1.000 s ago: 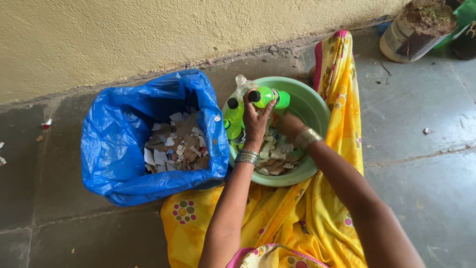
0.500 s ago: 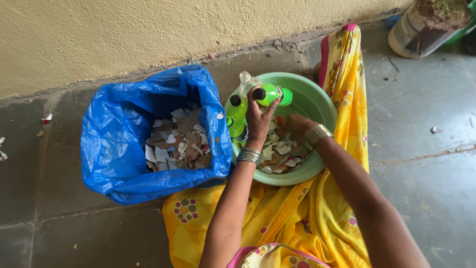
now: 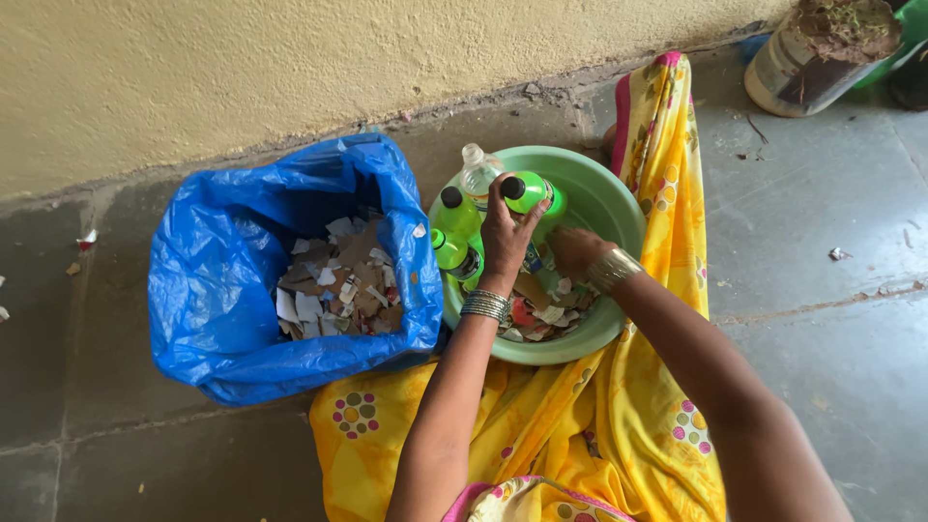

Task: The person sits on the floor and sorts small pieces of paper and cardboard from a blue plastic bag into a green basin. They handle the pieces one by one, occasionally moving plastic bottles within the basin to make space.

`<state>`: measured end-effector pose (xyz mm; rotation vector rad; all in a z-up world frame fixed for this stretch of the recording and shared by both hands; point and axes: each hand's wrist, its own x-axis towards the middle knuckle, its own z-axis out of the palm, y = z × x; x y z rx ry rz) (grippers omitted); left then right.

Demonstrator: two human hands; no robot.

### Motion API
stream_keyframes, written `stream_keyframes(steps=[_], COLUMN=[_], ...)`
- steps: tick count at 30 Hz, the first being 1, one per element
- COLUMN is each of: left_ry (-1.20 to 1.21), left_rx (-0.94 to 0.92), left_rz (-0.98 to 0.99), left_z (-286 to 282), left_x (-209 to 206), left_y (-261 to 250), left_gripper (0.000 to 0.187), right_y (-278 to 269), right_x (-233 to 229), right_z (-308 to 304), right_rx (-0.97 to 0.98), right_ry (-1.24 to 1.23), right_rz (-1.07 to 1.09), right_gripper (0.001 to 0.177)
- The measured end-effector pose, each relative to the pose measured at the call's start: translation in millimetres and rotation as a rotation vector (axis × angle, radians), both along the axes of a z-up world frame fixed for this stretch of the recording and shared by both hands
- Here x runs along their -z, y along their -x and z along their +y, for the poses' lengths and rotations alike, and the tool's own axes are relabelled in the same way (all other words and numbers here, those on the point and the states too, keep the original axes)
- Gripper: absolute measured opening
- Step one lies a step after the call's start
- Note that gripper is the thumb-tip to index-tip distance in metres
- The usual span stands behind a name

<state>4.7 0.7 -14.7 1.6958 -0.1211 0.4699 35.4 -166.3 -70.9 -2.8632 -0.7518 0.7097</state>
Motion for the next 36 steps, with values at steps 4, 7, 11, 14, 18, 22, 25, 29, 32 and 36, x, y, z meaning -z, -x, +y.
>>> stream_keyframes(steps=[4,7,11,14,18,22,25,29,32,36], left_ry=[-0.176,-0.196,-0.227,-0.271,-0.353,-0.386,-0.367,-0.306,-0.409,-0.691], left_rx=[-0.029,0.007,0.025,0.029,-0.022,-0.046,-0.024,0.072,0.054,-0.039], left_rz=[-0.006,0.050,0.056,0.024,-0.069,-0.086,-0.011,0.112,-0.017,-0.255], left_z=[-4,-5,-9,-17,-20,-9,1,18,30,45], left_x=[9,23,38,45,46,26,4,-13,-9,6], left_y=[-7,-6,-9,-13,-13,-2,16,59,95,121], left_gripper=[0.057,0.055,0.054,0.058,0.075,0.078,0.078,0.075,0.072,0.062], right_y=[-15,-9,23,57,96,126,140,161,171,161], right_x=[32,59,70,58,21,-17,-37,-48,-46,-37], right_z=[5,1,-9,2,18,33,44,46,43,37], right_rx=[-0.079,-0.182,-0.204,-0.229,-0.074,0.178,0.202,0.386,0.415,0.458], right_ry=[-0.009,-0.029,0.264,-0.161,-0.269,-0.243,-0.122,-0.299,-0.416,-0.427], right_rz=[-0.046,-0.108,0.343,0.391,0.121,0.044,-0.163,-0.345,-0.531,-0.592], right_gripper=[0.042,0.042,0.033,0.041,0.059,0.033,0.027,0.026,0.024,0.020])
